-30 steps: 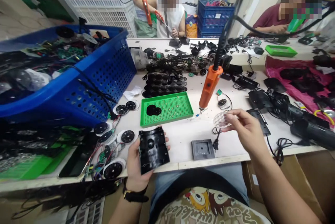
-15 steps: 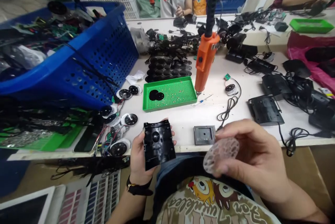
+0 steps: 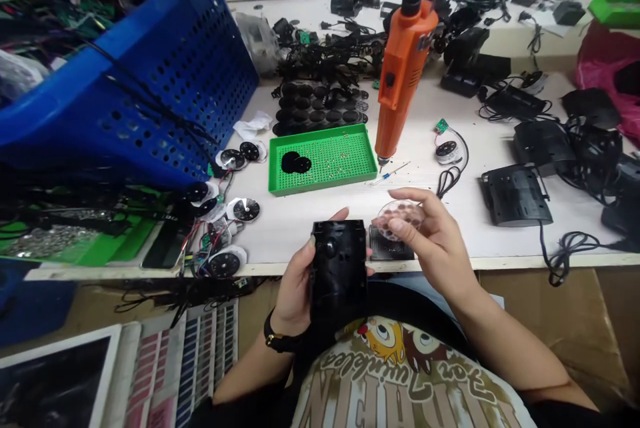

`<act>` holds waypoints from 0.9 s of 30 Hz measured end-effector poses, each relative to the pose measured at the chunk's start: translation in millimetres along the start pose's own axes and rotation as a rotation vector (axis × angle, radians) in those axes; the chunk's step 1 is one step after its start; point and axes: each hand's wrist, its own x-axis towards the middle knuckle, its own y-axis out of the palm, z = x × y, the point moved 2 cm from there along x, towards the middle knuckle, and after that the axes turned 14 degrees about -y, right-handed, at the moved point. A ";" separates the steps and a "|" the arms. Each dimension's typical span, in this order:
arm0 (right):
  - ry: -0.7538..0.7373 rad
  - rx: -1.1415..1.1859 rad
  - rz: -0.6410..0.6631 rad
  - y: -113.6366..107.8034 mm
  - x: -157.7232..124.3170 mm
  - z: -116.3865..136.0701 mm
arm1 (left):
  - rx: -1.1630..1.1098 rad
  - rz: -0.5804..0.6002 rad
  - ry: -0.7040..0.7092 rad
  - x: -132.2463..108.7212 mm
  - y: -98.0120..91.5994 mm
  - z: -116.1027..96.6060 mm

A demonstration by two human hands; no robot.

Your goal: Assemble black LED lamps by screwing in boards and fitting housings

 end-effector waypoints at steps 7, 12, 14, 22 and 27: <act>-0.277 -0.471 0.080 -5.1 10.4 9.9 | -0.028 0.057 -0.066 9.2 13.9 15.1; -0.294 -0.564 0.228 -5.7 20.2 9.0 | -0.058 0.086 -0.213 12.7 12.2 21.1; -0.292 -0.598 0.262 -5.6 23.0 7.6 | -0.067 0.061 -0.229 13.4 11.0 22.7; -0.380 -0.696 0.322 -1.9 25.8 5.9 | -0.058 0.059 -0.208 14.1 14.5 25.1; -0.391 -0.722 0.324 -1.7 23.7 4.7 | -0.055 0.054 -0.212 13.8 15.1 24.8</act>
